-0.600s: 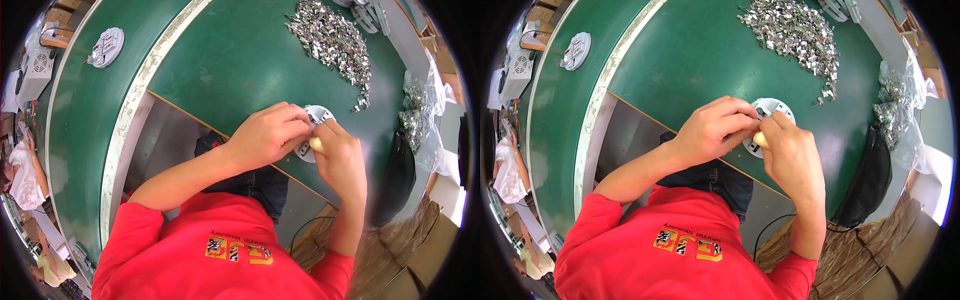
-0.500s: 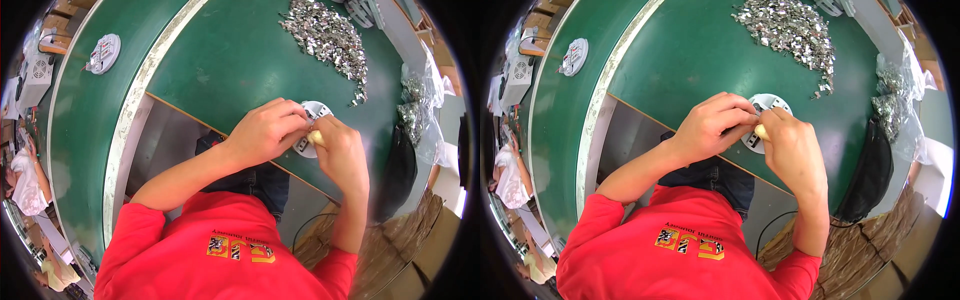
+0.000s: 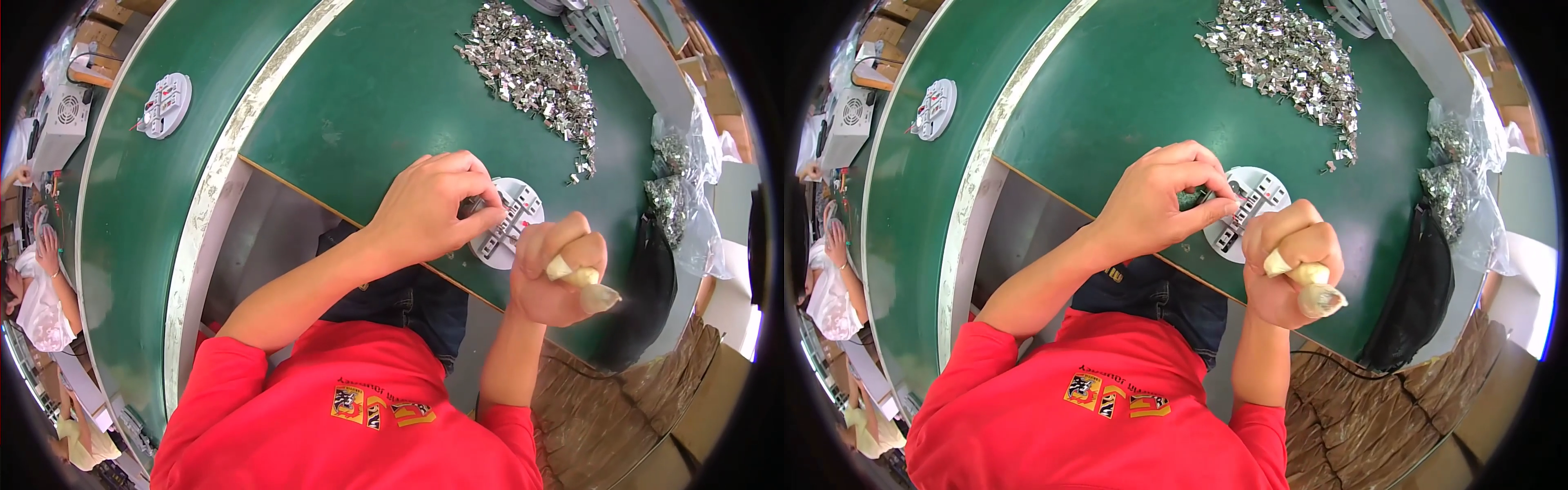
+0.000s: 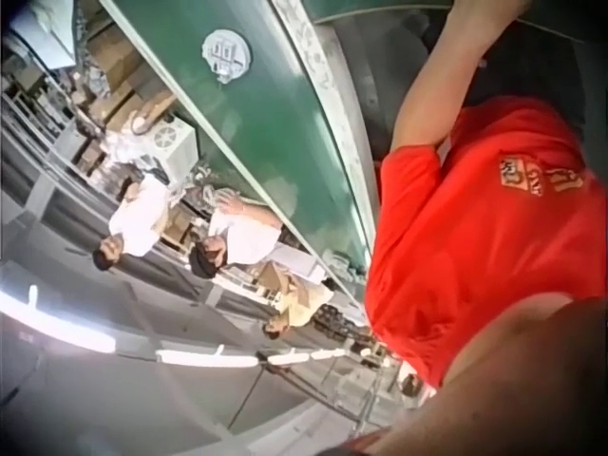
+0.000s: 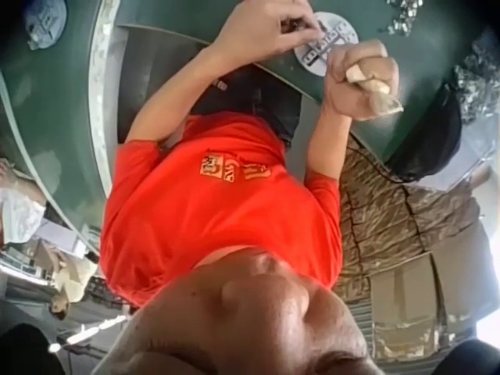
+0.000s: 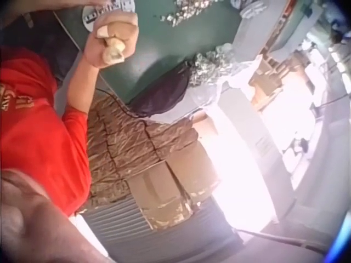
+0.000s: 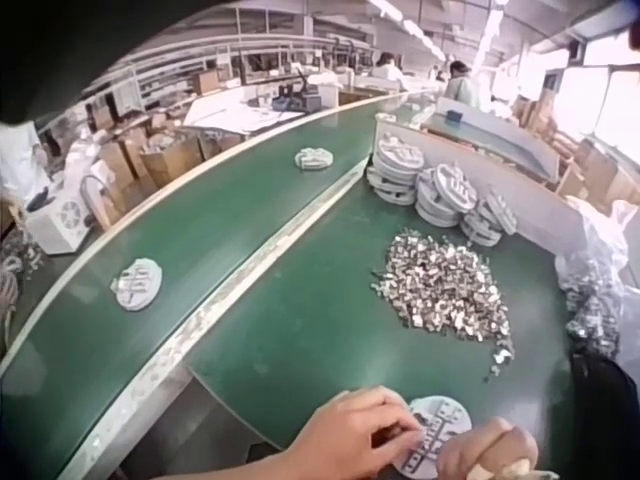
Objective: Assembling small components into a circular metal base on an assembly line.
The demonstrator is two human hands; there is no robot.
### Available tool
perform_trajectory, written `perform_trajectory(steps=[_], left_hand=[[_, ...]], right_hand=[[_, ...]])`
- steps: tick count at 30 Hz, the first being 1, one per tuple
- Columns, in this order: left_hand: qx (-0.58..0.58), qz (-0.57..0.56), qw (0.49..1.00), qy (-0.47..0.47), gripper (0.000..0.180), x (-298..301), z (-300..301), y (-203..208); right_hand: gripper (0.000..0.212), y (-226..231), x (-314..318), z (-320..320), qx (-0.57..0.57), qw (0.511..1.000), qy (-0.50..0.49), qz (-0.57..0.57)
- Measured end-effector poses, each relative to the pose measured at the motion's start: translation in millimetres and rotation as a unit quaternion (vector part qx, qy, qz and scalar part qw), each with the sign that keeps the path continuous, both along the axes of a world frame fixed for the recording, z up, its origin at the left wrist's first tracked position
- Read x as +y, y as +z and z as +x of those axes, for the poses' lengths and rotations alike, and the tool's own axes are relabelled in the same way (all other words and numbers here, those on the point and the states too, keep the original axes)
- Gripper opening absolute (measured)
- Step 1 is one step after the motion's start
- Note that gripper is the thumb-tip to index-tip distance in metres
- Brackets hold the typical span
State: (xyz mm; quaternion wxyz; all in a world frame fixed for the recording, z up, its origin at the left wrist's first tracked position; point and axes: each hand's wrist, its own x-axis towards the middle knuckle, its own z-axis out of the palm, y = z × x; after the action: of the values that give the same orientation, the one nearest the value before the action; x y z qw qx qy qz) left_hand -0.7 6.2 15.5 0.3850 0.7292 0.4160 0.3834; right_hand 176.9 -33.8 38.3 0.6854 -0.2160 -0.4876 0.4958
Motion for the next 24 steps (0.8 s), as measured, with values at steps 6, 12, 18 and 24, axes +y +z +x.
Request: perform_trajectory(steps=[6,12,18,24], left_hand=[[0.0,0.002,1.0,0.009,0.014,5.2,4.2,-0.3],[0.023,-0.016,0.999,0.021,0.016,3.8,4.8,1.1],[0.014,-0.051,0.999,0.01,0.016,2.9,3.2,-3.5],[0.02,-0.059,0.998,0.007,0.018,-3.3,-3.9,-3.4]], right_hand=[[0.063,-8.5,8.2,1.0,-0.064,0.997,-0.012,0.034],[0.066,-19.9,15.1,-2.6,-0.008,0.998,-0.005,0.06],[0.07,-26.0,14.4,-6.2,-0.03,0.996,-0.013,0.083],[0.072,-32.7,10.8,-12.9,-0.029,0.997,-0.002,0.078]])
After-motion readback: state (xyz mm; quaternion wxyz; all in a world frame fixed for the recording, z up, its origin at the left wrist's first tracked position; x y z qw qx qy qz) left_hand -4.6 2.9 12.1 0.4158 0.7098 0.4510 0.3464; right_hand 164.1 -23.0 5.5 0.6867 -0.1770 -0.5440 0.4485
